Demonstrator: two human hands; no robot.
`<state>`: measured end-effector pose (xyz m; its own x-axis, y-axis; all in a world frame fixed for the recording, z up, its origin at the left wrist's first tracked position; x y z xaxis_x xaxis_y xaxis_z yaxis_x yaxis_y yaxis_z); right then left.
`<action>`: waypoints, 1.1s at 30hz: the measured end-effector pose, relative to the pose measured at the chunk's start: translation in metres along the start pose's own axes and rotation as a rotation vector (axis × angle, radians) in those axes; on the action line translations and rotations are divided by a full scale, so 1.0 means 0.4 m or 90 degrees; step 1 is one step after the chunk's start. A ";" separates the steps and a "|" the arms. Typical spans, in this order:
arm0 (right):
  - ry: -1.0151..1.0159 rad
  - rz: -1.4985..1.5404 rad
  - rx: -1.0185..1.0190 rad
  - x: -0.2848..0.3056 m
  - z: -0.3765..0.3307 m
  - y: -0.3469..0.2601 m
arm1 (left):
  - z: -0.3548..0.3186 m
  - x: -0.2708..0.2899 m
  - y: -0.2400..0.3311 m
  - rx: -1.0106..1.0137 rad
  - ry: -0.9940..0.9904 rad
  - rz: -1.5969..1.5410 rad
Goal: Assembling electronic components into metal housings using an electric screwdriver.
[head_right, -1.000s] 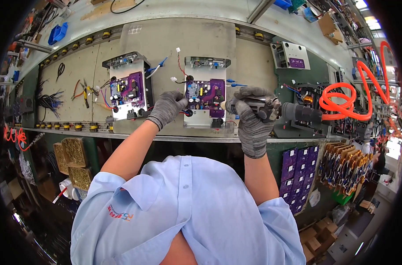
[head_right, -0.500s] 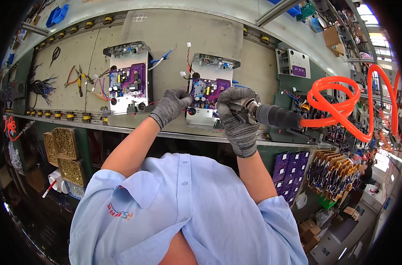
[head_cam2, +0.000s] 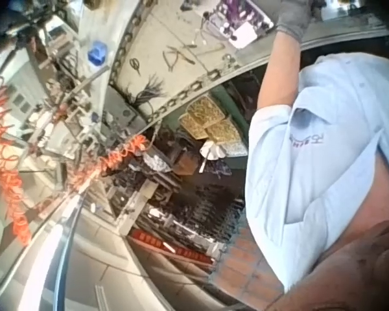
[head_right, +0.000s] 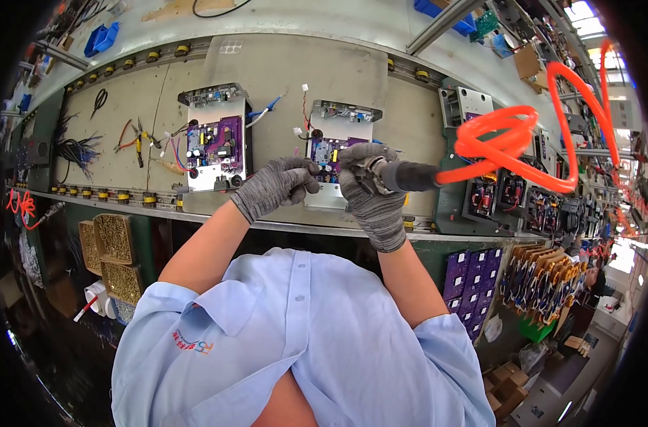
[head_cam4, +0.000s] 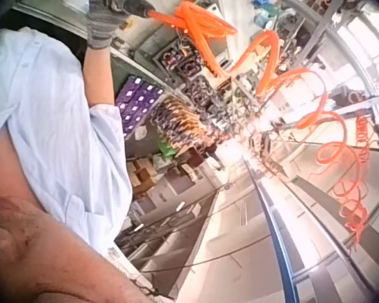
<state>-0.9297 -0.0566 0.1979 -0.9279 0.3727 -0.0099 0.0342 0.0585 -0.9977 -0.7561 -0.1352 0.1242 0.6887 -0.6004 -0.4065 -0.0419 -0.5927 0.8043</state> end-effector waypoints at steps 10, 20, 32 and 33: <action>0.004 0.207 0.187 0.091 -0.001 -0.190 | 0.051 -0.025 -0.049 -0.026 -0.103 -0.318; 0.024 0.360 0.150 0.160 -0.040 -0.130 | 0.076 -0.063 -0.026 -0.001 -0.128 -0.421; 0.006 0.313 0.168 0.176 -0.025 -0.159 | 0.066 -0.089 -0.018 0.029 -0.081 -0.167; 0.007 0.309 0.169 0.179 -0.024 -0.159 | 0.067 -0.093 -0.018 0.028 -0.084 -0.168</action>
<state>-0.9947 -0.0247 0.2613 -0.8246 0.3086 -0.4742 0.3614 -0.3575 -0.8612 -0.8009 -0.1231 0.1219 0.5798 -0.4850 -0.6547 0.0926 -0.7591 0.6443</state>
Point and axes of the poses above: each hand's wrist, its own z-axis towards the middle knuckle, its own x-axis out of the back of the hand, y = z × x, the point moved 2 cm from there along z, towards the middle knuckle, and after that the axes turned 10 degrees about -x, right-handed, at the moved point
